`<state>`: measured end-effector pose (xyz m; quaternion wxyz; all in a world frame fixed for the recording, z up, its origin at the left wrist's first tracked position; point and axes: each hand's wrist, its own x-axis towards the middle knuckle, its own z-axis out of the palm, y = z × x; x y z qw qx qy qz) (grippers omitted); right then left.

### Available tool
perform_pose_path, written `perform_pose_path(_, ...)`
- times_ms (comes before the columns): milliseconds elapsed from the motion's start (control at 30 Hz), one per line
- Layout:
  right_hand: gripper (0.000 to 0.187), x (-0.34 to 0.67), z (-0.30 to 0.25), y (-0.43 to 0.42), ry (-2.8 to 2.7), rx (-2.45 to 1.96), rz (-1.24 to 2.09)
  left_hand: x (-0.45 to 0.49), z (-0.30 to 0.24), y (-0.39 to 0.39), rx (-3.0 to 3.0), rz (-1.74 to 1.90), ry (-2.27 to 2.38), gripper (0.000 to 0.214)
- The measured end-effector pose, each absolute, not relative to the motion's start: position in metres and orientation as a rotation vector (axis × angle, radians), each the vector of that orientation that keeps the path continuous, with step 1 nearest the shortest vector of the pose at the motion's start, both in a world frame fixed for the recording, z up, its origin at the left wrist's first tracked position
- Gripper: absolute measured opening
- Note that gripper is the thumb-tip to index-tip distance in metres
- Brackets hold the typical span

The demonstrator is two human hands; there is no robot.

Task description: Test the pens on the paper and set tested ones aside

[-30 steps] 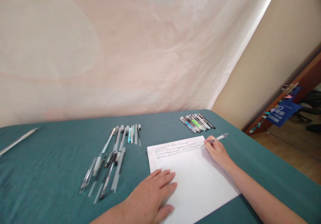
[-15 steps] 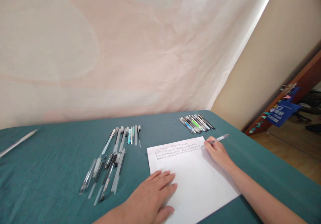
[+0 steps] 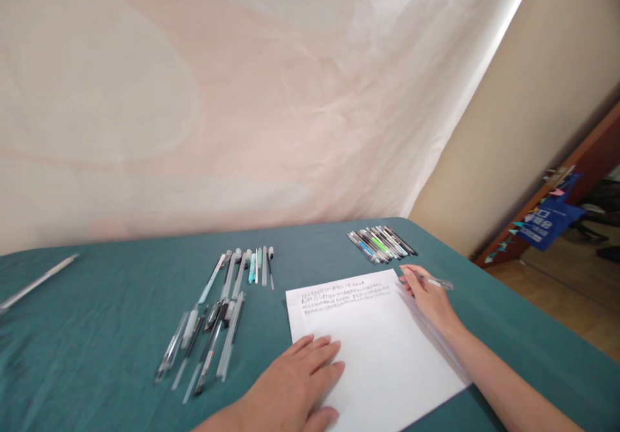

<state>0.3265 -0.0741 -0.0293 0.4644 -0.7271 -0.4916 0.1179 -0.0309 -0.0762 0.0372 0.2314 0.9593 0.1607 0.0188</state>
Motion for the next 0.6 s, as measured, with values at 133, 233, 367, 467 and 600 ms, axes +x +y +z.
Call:
perform_pose_path(133,0.041,0.346,-0.032,-0.079,-1.251,-1.842,0.323,-0.031,0.039,-0.078,2.626,0.077,0.458,0.049)
perform_pose_path(233,0.041,0.359,-0.034,-0.083,-1.182,-1.904,0.41,-0.031,0.038,-0.078,2.627,0.079,0.459,0.049)
perform_pose_path(367,0.038,0.367,-0.035,-0.081,-1.202,-1.973,0.455,-0.032,0.028,-0.073,2.662,0.073,0.399,0.05)
perform_pose_path(467,0.035,0.363,-0.034,-0.079,-1.381,-2.004,0.318,-0.034,0.015,-0.067,2.681,0.135,0.326,0.053)
perform_pose_path(600,0.031,0.355,-0.029,-0.078,-1.463,-1.949,0.373,-0.033,-0.004,-0.062,2.703,0.272,0.275,0.055)
